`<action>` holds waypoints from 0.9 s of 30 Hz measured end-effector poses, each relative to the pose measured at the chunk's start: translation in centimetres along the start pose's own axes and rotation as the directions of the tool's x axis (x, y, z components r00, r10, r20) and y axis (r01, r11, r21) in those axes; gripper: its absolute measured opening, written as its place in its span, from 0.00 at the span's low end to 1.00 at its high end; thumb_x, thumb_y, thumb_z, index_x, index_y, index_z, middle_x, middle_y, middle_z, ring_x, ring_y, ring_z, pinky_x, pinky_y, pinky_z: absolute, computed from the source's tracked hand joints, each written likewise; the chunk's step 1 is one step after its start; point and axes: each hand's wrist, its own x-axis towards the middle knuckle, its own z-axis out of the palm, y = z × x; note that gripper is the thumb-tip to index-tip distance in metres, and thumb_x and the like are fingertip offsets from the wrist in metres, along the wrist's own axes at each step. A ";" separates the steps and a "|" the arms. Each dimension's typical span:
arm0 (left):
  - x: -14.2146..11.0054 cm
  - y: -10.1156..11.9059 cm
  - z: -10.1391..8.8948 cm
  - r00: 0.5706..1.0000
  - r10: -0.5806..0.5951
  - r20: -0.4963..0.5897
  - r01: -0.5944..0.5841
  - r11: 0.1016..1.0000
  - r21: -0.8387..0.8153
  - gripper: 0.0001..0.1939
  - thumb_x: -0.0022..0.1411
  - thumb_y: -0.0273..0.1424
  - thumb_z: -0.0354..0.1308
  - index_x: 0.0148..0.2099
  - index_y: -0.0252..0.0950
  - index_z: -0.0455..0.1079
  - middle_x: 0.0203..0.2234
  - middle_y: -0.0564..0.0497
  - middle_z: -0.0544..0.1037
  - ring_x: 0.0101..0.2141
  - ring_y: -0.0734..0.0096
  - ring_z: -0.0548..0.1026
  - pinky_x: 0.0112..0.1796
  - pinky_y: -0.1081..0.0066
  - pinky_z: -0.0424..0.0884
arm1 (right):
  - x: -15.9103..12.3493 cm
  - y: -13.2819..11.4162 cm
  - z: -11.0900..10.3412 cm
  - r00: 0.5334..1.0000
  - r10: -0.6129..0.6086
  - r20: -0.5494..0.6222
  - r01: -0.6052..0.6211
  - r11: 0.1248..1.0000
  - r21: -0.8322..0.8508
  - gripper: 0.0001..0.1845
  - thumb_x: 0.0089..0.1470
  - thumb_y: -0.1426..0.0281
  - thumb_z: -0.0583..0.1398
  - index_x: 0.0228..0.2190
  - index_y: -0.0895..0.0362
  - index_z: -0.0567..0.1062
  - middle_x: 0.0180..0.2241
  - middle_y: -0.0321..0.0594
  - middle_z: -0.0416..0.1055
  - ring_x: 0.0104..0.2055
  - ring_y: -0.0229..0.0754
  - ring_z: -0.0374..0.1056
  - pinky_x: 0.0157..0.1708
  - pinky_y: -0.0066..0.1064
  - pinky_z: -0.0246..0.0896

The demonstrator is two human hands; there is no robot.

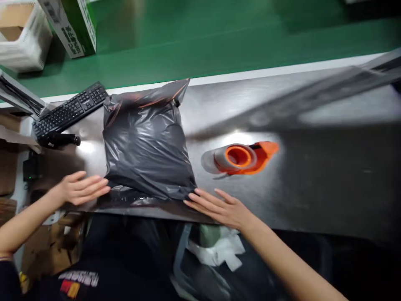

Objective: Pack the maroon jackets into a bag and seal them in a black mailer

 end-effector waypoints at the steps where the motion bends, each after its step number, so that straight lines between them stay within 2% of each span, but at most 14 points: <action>1: 2.7 0.9 0.4 0.999 0.008 -0.044 -0.008 1.000 -0.004 0.23 0.67 0.32 0.61 0.63 0.49 0.71 0.60 0.61 0.75 0.67 0.75 0.65 0.72 0.64 0.46 | 0.1 -0.4 -0.1 0.997 0.007 -0.081 -0.011 0.999 -0.053 0.34 0.65 0.75 0.53 0.64 0.30 0.63 0.57 0.22 0.74 0.54 0.33 0.74 0.59 0.30 0.64; 3: 8.0 2.6 2.1 0.998 0.014 -0.053 -0.017 0.998 -0.058 0.22 0.70 0.35 0.58 0.65 0.46 0.69 0.64 0.56 0.71 0.68 0.71 0.62 0.72 0.61 0.47 | 0.2 -1.8 -0.6 0.946 0.053 -0.320 -0.096 0.988 -0.119 0.31 0.65 0.68 0.55 0.66 0.37 0.62 0.60 0.34 0.72 0.55 0.42 0.74 0.58 0.39 0.67; 5: 12.1 3.7 4.3 0.994 -0.018 0.111 0.032 0.992 -0.123 0.24 0.74 0.36 0.53 0.69 0.46 0.65 0.67 0.53 0.67 0.70 0.69 0.59 0.72 0.60 0.49 | 0.5 -4.2 -1.5 0.813 0.195 -0.548 -0.286 0.955 -0.085 0.37 0.62 0.62 0.60 0.69 0.46 0.58 0.65 0.48 0.64 0.57 0.53 0.72 0.54 0.46 0.70; 6: 13.5 3.9 5.3 0.982 -0.024 0.189 0.055 0.986 -0.160 0.25 0.74 0.37 0.52 0.70 0.45 0.63 0.69 0.50 0.64 0.70 0.67 0.58 0.72 0.57 0.51 | 1.0 -5.7 -2.0 0.744 0.262 -0.614 -0.372 0.926 -0.056 0.42 0.59 0.60 0.63 0.70 0.50 0.57 0.66 0.54 0.62 0.57 0.56 0.72 0.53 0.48 0.70; 7: 14.4 4.0 6.1 0.966 -0.027 0.257 0.078 0.978 -0.193 0.27 0.74 0.38 0.51 0.72 0.44 0.60 0.70 0.48 0.62 0.71 0.64 0.57 0.71 0.55 0.51 | 1.7 -7.4 -2.4 0.706 0.290 -0.646 -0.419 0.907 -0.050 0.45 0.57 0.60 0.66 0.70 0.52 0.56 0.65 0.55 0.62 0.57 0.57 0.72 0.54 0.48 0.70; 8: 15.0 3.9 6.7 0.954 -0.026 0.299 0.095 0.970 -0.221 0.29 0.74 0.40 0.52 0.73 0.42 0.58 0.71 0.45 0.60 0.71 0.61 0.56 0.71 0.53 0.52 | 2.8 -9.1 -2.6 0.711 0.277 -0.647 -0.424 0.902 -0.079 0.44 0.56 0.61 0.68 0.69 0.52 0.59 0.63 0.53 0.66 0.56 0.55 0.72 0.55 0.46 0.68; 10: 15.2 3.5 7.3 0.946 -0.027 0.323 0.113 0.961 -0.251 0.33 0.73 0.44 0.53 0.74 0.41 0.56 0.72 0.43 0.57 0.72 0.56 0.54 0.71 0.50 0.50 | 5.7 -12.0 -2.6 0.791 0.172 -0.588 -0.342 0.920 -0.191 0.34 0.58 0.66 0.67 0.63 0.47 0.67 0.56 0.42 0.75 0.53 0.47 0.73 0.58 0.40 0.64; 11: 15.0 3.3 7.4 0.947 -0.029 0.321 0.114 0.962 -0.250 0.35 0.72 0.45 0.53 0.75 0.40 0.55 0.72 0.42 0.56 0.72 0.55 0.53 0.71 0.49 0.49 | 7.4 -13.0 -2.3 0.823 0.137 -0.552 -0.304 0.926 -0.224 0.28 0.59 0.69 0.65 0.60 0.45 0.71 0.53 0.37 0.77 0.52 0.43 0.74 0.59 0.37 0.62; 13: 14.6 2.9 7.3 0.949 -0.028 0.315 0.104 0.969 -0.225 0.35 0.72 0.47 0.51 0.75 0.39 0.54 0.72 0.42 0.55 0.72 0.54 0.53 0.70 0.49 0.48 | 10.3 -13.8 -1.5 0.848 0.128 -0.515 -0.278 0.933 -0.227 0.19 0.62 0.74 0.63 0.52 0.46 0.77 0.47 0.33 0.81 0.49 0.40 0.74 0.56 0.34 0.63; 16: 14.4 3.2 7.4 0.939 -0.022 0.342 0.089 0.979 -0.182 0.34 0.74 0.45 0.48 0.76 0.40 0.51 0.73 0.44 0.55 0.72 0.56 0.52 0.70 0.49 0.48 | 12.4 -13.4 -0.4 0.840 0.122 -0.529 -0.256 0.948 -0.188 0.11 0.62 0.76 0.62 0.43 0.52 0.81 0.37 0.35 0.82 0.41 0.40 0.75 0.49 0.35 0.67; 19: 14.8 3.8 7.8 0.917 -0.040 0.396 0.113 0.980 -0.162 0.35 0.74 0.45 0.48 0.77 0.42 0.48 0.73 0.45 0.53 0.73 0.57 0.50 0.70 0.49 0.48 | 12.2 -13.0 0.4 0.824 0.064 -0.564 -0.184 0.970 -0.159 0.09 0.60 0.78 0.62 0.38 0.56 0.81 0.34 0.38 0.81 0.37 0.40 0.74 0.45 0.35 0.69; 23: 15.3 3.9 8.1 0.896 -0.059 0.441 0.144 0.976 -0.162 0.37 0.73 0.44 0.50 0.77 0.42 0.45 0.74 0.46 0.51 0.73 0.56 0.48 0.70 0.50 0.49 | 11.2 -13.2 1.1 0.795 0.060 -0.604 -0.134 0.988 -0.078 0.12 0.61 0.80 0.61 0.43 0.56 0.80 0.33 0.40 0.80 0.37 0.41 0.74 0.45 0.36 0.70; 25: 14.7 3.8 7.7 0.911 -0.044 0.411 0.126 0.977 -0.173 0.37 0.73 0.44 0.51 0.77 0.43 0.45 0.74 0.47 0.51 0.73 0.57 0.47 0.71 0.51 0.47 | 10.9 -13.3 1.4 0.798 0.065 -0.599 -0.132 0.989 -0.069 0.14 0.61 0.79 0.61 0.45 0.54 0.80 0.34 0.39 0.81 0.38 0.41 0.75 0.47 0.36 0.70; 27: 13.1 4.5 7.2 0.936 -0.041 0.348 0.108 0.978 -0.176 0.36 0.73 0.45 0.51 0.77 0.45 0.48 0.73 0.48 0.54 0.73 0.59 0.47 0.72 0.51 0.42 | 10.5 -13.5 1.5 0.791 0.066 -0.608 -0.160 0.982 -0.102 0.15 0.61 0.78 0.62 0.46 0.51 0.80 0.36 0.36 0.81 0.41 0.40 0.76 0.51 0.35 0.69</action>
